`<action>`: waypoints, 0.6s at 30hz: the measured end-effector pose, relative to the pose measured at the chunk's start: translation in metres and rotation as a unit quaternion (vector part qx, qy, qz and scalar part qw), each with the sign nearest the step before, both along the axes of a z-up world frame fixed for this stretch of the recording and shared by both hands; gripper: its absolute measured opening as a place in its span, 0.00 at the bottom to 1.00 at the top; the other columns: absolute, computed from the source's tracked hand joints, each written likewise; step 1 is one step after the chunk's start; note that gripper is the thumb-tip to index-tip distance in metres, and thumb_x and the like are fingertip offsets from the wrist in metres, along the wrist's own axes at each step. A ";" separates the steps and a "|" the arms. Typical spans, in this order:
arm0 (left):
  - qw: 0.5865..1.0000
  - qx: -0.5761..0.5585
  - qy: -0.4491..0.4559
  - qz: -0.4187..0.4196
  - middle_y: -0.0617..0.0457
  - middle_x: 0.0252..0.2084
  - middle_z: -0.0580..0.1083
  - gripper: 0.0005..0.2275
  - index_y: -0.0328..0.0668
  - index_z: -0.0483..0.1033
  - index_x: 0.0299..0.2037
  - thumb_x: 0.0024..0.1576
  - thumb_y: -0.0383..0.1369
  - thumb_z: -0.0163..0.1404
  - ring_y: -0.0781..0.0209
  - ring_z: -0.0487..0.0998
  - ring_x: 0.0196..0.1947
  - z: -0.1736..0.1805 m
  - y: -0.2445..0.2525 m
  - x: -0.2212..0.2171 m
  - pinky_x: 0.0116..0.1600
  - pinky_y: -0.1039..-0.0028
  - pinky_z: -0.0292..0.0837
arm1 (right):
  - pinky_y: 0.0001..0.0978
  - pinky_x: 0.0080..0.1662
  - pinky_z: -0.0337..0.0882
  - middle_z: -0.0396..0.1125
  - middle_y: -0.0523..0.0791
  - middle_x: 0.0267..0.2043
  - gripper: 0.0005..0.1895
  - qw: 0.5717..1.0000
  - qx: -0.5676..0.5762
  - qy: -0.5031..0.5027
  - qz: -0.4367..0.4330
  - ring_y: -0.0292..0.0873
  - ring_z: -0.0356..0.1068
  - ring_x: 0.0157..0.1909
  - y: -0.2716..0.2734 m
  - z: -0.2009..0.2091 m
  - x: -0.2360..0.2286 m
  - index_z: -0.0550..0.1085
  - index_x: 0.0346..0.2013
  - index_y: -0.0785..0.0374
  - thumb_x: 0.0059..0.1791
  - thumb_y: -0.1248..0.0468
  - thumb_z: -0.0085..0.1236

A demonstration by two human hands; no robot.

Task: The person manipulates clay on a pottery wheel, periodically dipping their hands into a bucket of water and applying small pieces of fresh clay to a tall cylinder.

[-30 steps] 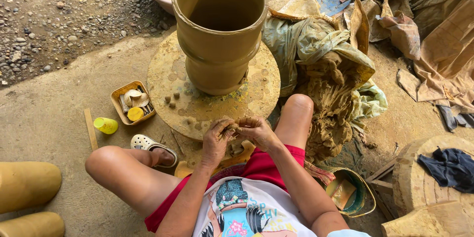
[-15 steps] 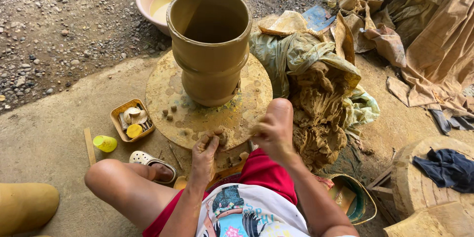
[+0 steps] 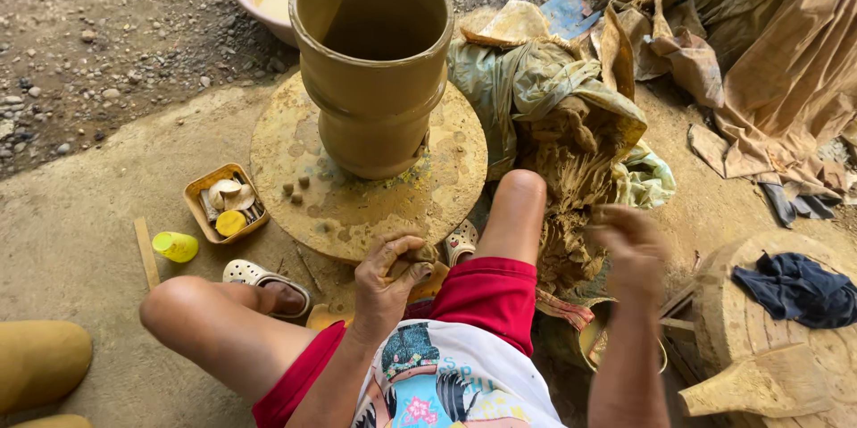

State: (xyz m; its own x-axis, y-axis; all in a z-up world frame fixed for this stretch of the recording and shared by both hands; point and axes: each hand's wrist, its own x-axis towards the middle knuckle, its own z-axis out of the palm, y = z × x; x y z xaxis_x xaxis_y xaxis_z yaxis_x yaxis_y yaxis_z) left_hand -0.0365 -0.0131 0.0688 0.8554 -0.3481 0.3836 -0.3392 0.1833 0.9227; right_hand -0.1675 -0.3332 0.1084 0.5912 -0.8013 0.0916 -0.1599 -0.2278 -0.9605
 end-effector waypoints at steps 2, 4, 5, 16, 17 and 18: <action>1.000 0.004 0.018 0.002 0.53 0.48 0.76 0.12 0.35 0.79 0.46 0.53 0.20 0.60 0.65 0.80 0.44 0.003 -0.001 0.000 0.50 0.78 0.80 | 0.38 0.46 0.83 0.77 0.52 0.43 0.10 0.967 0.126 -0.017 0.221 0.46 0.80 0.44 0.050 -0.011 0.034 0.79 0.43 0.66 0.50 0.74 0.54; 0.999 0.029 -0.003 0.014 0.52 0.46 0.77 0.11 0.35 0.79 0.45 0.52 0.20 0.61 0.64 0.81 0.43 0.003 0.001 0.001 0.50 0.77 0.81 | 0.37 0.48 0.81 0.74 0.49 0.51 0.17 0.864 0.298 -0.086 0.397 0.43 0.77 0.48 0.095 -0.032 0.069 0.74 0.53 0.65 0.49 0.71 0.56; 0.998 0.052 -0.030 0.025 0.52 0.45 0.78 0.11 0.36 0.79 0.44 0.52 0.20 0.62 0.63 0.81 0.43 0.002 0.003 0.001 0.49 0.76 0.80 | 0.36 0.48 0.80 0.75 0.49 0.50 0.17 0.857 0.312 -0.056 0.406 0.43 0.78 0.46 0.111 -0.042 0.080 0.74 0.53 0.66 0.48 0.71 0.57; 0.994 0.097 -0.030 0.028 0.46 0.46 0.81 0.09 0.33 0.82 0.43 0.54 0.23 0.60 0.58 0.83 0.47 0.001 0.018 0.014 0.52 0.72 0.79 | 0.30 0.50 0.79 0.76 0.47 0.42 0.11 0.848 0.267 -0.053 0.456 0.36 0.76 0.43 0.137 -0.070 0.108 0.76 0.47 0.74 0.50 0.74 0.60; 0.994 0.101 -0.023 0.036 0.46 0.46 0.81 0.08 0.33 0.82 0.42 0.53 0.22 0.59 0.58 0.84 0.46 0.000 0.017 0.014 0.51 0.72 0.79 | 0.30 0.49 0.78 0.75 0.47 0.42 0.11 0.845 0.272 -0.054 0.457 0.36 0.76 0.43 0.138 -0.071 0.109 0.76 0.47 0.75 0.50 0.74 0.60; 0.993 0.108 -0.013 0.047 0.46 0.45 0.82 0.08 0.33 0.82 0.41 0.52 0.22 0.59 0.59 0.84 0.45 -0.002 0.018 0.012 0.51 0.72 0.79 | 0.29 0.49 0.78 0.75 0.47 0.42 0.10 0.841 0.281 -0.052 0.459 0.36 0.75 0.43 0.140 -0.074 0.108 0.77 0.46 0.76 0.51 0.74 0.60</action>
